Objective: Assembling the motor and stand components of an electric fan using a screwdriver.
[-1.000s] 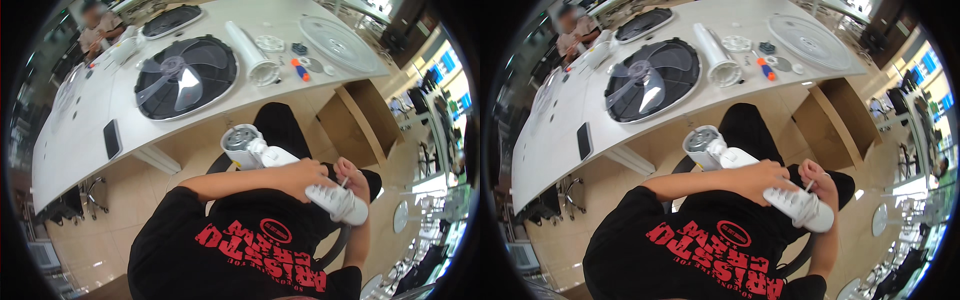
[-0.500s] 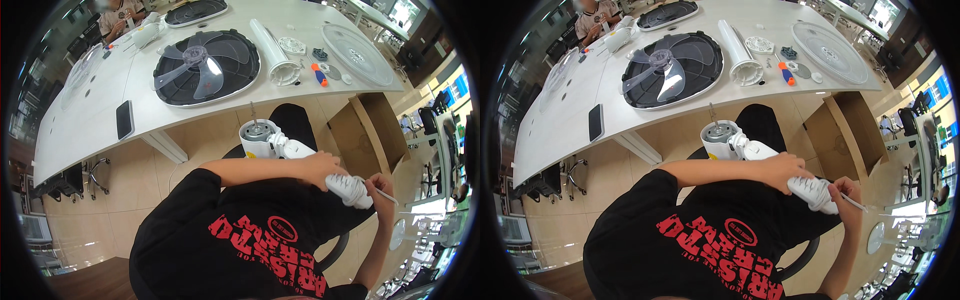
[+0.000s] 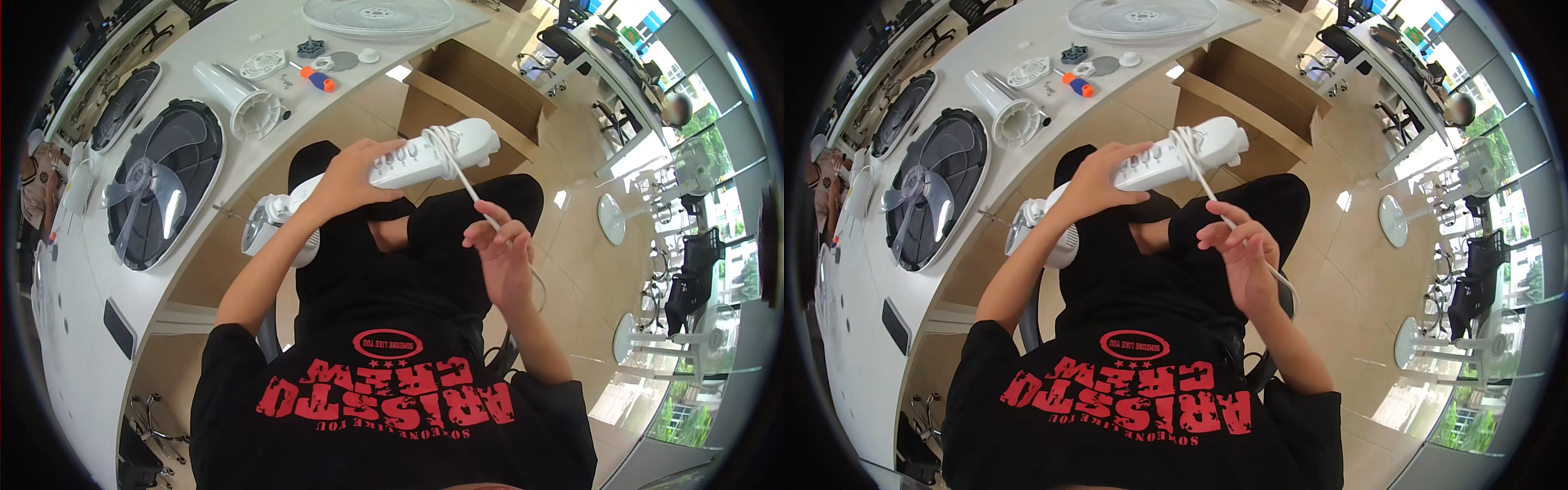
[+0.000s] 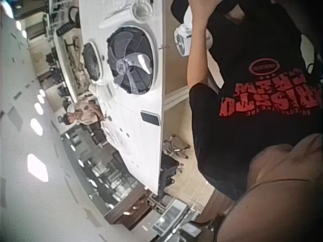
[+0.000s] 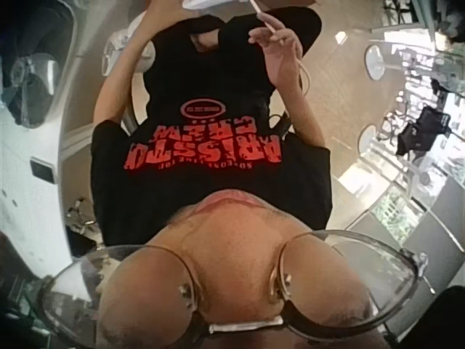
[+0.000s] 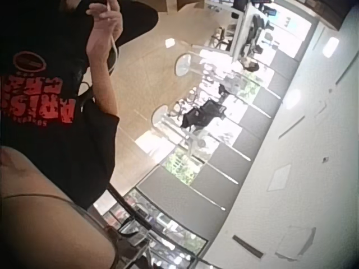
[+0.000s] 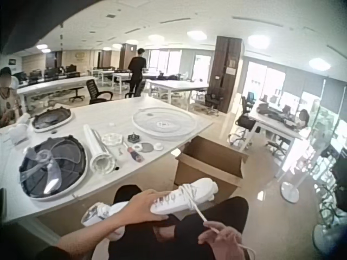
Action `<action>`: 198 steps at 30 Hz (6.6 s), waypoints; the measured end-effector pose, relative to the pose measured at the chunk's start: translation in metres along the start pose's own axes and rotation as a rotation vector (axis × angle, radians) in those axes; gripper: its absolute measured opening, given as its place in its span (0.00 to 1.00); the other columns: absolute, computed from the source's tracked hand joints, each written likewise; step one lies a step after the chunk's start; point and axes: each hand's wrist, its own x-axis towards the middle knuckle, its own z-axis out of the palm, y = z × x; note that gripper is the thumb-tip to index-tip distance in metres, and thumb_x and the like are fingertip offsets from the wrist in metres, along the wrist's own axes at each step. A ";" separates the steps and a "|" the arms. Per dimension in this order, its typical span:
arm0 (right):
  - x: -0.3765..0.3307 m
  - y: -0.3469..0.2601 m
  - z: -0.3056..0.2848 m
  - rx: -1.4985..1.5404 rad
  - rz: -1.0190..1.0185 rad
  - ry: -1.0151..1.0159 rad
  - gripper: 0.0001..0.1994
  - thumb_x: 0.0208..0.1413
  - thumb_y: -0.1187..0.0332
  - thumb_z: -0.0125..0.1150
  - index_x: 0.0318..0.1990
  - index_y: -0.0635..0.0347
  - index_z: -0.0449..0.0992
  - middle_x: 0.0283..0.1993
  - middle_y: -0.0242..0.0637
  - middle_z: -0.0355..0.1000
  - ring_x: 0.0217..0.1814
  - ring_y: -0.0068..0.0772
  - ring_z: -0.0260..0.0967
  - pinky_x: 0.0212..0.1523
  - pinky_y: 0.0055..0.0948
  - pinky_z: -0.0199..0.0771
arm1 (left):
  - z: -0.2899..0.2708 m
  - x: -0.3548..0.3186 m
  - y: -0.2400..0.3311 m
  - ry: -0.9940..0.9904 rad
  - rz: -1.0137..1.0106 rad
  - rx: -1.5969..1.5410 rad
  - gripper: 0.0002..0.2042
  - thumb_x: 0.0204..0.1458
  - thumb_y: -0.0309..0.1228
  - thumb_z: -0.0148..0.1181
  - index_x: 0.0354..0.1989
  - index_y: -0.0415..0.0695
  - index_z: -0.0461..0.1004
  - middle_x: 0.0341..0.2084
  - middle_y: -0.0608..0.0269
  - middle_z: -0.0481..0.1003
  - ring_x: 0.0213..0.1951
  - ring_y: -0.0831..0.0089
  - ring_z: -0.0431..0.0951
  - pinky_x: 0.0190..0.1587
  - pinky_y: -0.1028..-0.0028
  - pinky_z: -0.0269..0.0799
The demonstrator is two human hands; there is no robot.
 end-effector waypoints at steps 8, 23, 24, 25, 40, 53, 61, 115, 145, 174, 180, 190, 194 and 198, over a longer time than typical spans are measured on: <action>-0.032 0.075 -0.060 0.600 0.788 0.452 0.18 0.74 0.51 0.51 0.36 0.53 0.74 0.35 0.33 0.79 0.33 0.29 0.75 0.37 0.29 0.78 | -0.019 -0.008 0.009 0.036 -0.047 -0.090 0.40 0.38 0.34 0.78 0.66 0.48 0.73 0.48 0.53 0.78 0.49 0.60 0.77 0.58 0.67 0.69; 0.142 0.066 -0.098 0.047 1.071 -0.165 0.15 0.71 0.54 0.59 0.34 0.50 0.68 0.22 0.17 0.60 0.15 0.06 0.46 0.13 0.11 0.46 | 0.005 -0.052 0.047 -0.223 0.212 -0.014 0.41 0.34 0.29 0.78 0.65 0.51 0.74 0.51 0.58 0.74 0.52 0.57 0.74 0.56 0.63 0.72; 0.148 0.066 -0.097 -0.039 1.091 -0.151 0.15 0.71 0.54 0.59 0.34 0.49 0.68 0.20 0.17 0.59 0.14 0.07 0.45 0.11 0.13 0.43 | 0.007 -0.056 0.047 -0.263 0.189 -0.027 0.42 0.34 0.29 0.78 0.66 0.53 0.74 0.53 0.59 0.73 0.53 0.56 0.74 0.58 0.61 0.70; 0.155 0.062 -0.098 -0.039 1.096 -0.145 0.15 0.71 0.54 0.59 0.34 0.49 0.68 0.20 0.17 0.59 0.14 0.07 0.45 0.11 0.13 0.43 | 0.010 -0.057 0.048 -0.264 0.188 -0.034 0.42 0.34 0.29 0.78 0.66 0.53 0.74 0.53 0.59 0.73 0.53 0.56 0.74 0.58 0.61 0.70; 0.097 -0.026 -0.052 -0.845 0.569 -0.251 0.13 0.72 0.56 0.55 0.41 0.55 0.76 0.29 0.24 0.74 0.27 0.13 0.66 0.27 0.16 0.64 | 0.078 -0.025 0.001 -0.649 0.309 -0.014 0.35 0.43 0.38 0.77 0.63 0.47 0.74 0.49 0.53 0.79 0.55 0.53 0.76 0.62 0.59 0.69; 0.011 0.004 -0.034 -0.954 0.327 -0.237 0.04 0.63 0.74 0.64 0.42 0.63 0.78 0.35 0.35 0.79 0.36 0.23 0.76 0.39 0.25 0.75 | 0.080 -0.031 0.002 -0.524 0.389 0.085 0.28 0.48 0.44 0.74 0.56 0.44 0.78 0.50 0.55 0.78 0.50 0.54 0.76 0.53 0.60 0.69; 0.005 0.011 -0.036 -0.973 0.092 -0.305 0.11 0.57 0.64 0.71 0.44 0.59 0.83 0.32 0.40 0.76 0.34 0.38 0.75 0.37 0.34 0.71 | 0.129 -0.095 -0.006 0.018 0.352 0.237 0.23 0.49 0.41 0.72 0.53 0.47 0.77 0.52 0.58 0.74 0.60 0.54 0.71 0.68 0.44 0.54; 0.007 0.089 -0.113 -0.887 0.276 0.325 0.16 0.63 0.58 0.69 0.41 0.65 0.80 0.25 0.23 0.71 0.27 0.14 0.61 0.29 0.22 0.61 | 0.169 -0.080 0.023 -0.111 0.412 0.039 0.10 0.48 0.39 0.74 0.28 0.47 0.82 0.45 0.67 0.72 0.54 0.64 0.68 0.51 0.57 0.56; -0.030 0.015 -0.109 -0.926 0.369 -0.202 0.14 0.53 0.69 0.75 0.48 0.54 0.86 0.38 0.26 0.77 0.39 0.22 0.69 0.41 0.25 0.66 | 0.175 -0.077 0.010 -0.015 0.301 -0.227 0.04 0.53 0.29 0.68 0.30 0.44 0.80 0.40 0.69 0.73 0.48 0.71 0.72 0.52 0.64 0.52; -0.038 0.027 -0.040 -1.517 0.165 -0.246 0.10 0.54 0.68 0.68 0.41 0.59 0.75 0.34 0.39 0.72 0.40 0.45 0.71 0.45 0.40 0.71 | 0.172 -0.095 0.003 0.093 0.270 -0.331 0.12 0.43 0.28 0.78 0.22 0.43 0.76 0.42 0.62 0.71 0.45 0.64 0.71 0.49 0.67 0.65; -0.034 0.034 -0.048 -1.420 0.184 -0.265 0.13 0.52 0.69 0.69 0.46 0.57 0.79 0.34 0.38 0.70 0.39 0.44 0.69 0.43 0.39 0.70 | 0.167 -0.096 0.008 0.084 0.335 -0.183 0.12 0.45 0.28 0.77 0.25 0.42 0.75 0.41 0.61 0.71 0.42 0.61 0.72 0.47 0.66 0.68; -0.043 0.058 -0.087 -1.274 -0.121 -0.283 0.15 0.45 0.70 0.75 0.43 0.57 0.84 0.51 0.39 0.78 0.55 0.46 0.76 0.55 0.41 0.77 | 0.155 -0.103 0.024 -0.037 0.255 -0.224 0.12 0.53 0.30 0.72 0.41 0.39 0.78 0.45 0.55 0.72 0.45 0.56 0.77 0.49 0.60 0.74; -0.044 0.059 -0.094 -1.227 -0.148 -0.311 0.18 0.45 0.75 0.73 0.47 0.61 0.83 0.58 0.44 0.78 0.61 0.51 0.76 0.62 0.43 0.77 | 0.154 -0.091 0.034 -0.010 0.167 -0.229 0.17 0.56 0.29 0.70 0.51 0.40 0.73 0.41 0.52 0.76 0.41 0.52 0.79 0.45 0.61 0.75; -0.047 0.048 -0.088 -1.225 -0.155 -0.413 0.24 0.43 0.78 0.67 0.54 0.65 0.80 0.61 0.48 0.76 0.64 0.52 0.74 0.66 0.43 0.74 | 0.162 -0.089 0.036 0.081 0.269 -0.163 0.17 0.54 0.29 0.70 0.50 0.40 0.75 0.41 0.51 0.78 0.38 0.53 0.78 0.42 0.61 0.74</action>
